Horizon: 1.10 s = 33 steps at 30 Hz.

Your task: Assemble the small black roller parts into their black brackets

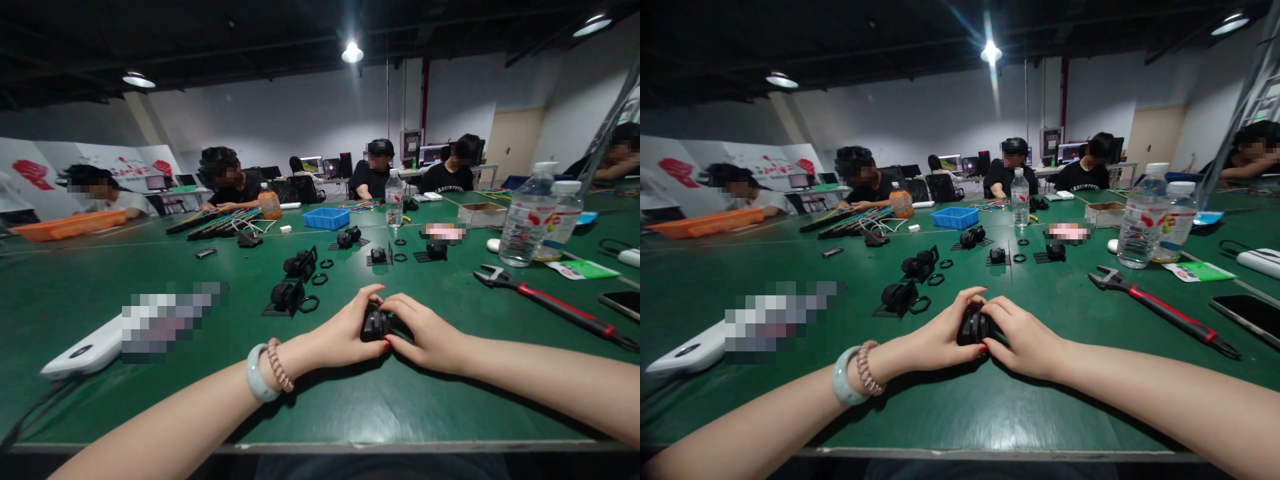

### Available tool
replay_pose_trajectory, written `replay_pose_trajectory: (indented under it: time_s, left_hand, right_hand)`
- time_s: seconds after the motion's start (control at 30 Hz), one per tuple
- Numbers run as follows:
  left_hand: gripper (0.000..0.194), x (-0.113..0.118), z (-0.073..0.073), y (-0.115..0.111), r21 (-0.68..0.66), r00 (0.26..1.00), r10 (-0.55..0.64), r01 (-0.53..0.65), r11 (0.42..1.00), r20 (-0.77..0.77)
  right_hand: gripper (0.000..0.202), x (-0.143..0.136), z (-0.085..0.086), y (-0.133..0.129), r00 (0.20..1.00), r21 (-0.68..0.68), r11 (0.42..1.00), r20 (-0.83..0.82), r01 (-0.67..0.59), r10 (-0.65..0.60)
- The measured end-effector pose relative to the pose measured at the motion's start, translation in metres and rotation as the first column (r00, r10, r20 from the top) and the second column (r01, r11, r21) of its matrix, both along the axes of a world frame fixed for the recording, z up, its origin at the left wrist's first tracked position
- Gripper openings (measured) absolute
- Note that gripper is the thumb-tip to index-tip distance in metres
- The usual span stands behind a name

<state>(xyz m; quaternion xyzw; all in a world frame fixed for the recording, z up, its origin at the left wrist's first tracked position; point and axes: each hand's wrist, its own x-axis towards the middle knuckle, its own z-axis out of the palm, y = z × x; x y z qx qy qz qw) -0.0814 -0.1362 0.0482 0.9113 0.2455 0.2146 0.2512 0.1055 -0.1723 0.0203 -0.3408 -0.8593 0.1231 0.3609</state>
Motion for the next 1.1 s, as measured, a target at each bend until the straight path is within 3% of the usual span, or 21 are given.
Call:
replay_pose_trajectory:
  time_s: [0.37, 0.5, 1.1]
  left_hand:
    - [0.076, -0.0055, 0.0072, -0.0058, -0.162, 0.999, 0.035, -0.032, 0.986, 0.011]
    - [0.076, -0.008, 0.0076, -0.0053, -0.204, 1.0, -0.006, 0.01, 0.979, 0.021]
    - [0.079, -0.0057, 0.0067, -0.0051, -0.218, 0.998, -0.028, 0.038, 0.975, 0.048]
  right_hand:
    - [0.045, -0.0066, 0.0017, -0.0025, 0.992, -0.149, 0.987, -0.124, -0.053, 0.035]
    - [0.045, -0.0071, 0.0027, -0.0034, 0.99, -0.206, 0.977, -0.135, -0.056, 0.028]
    - [0.038, -0.006, 0.0088, -0.0065, 0.994, -0.253, 0.966, -0.106, -0.048, 0.021]
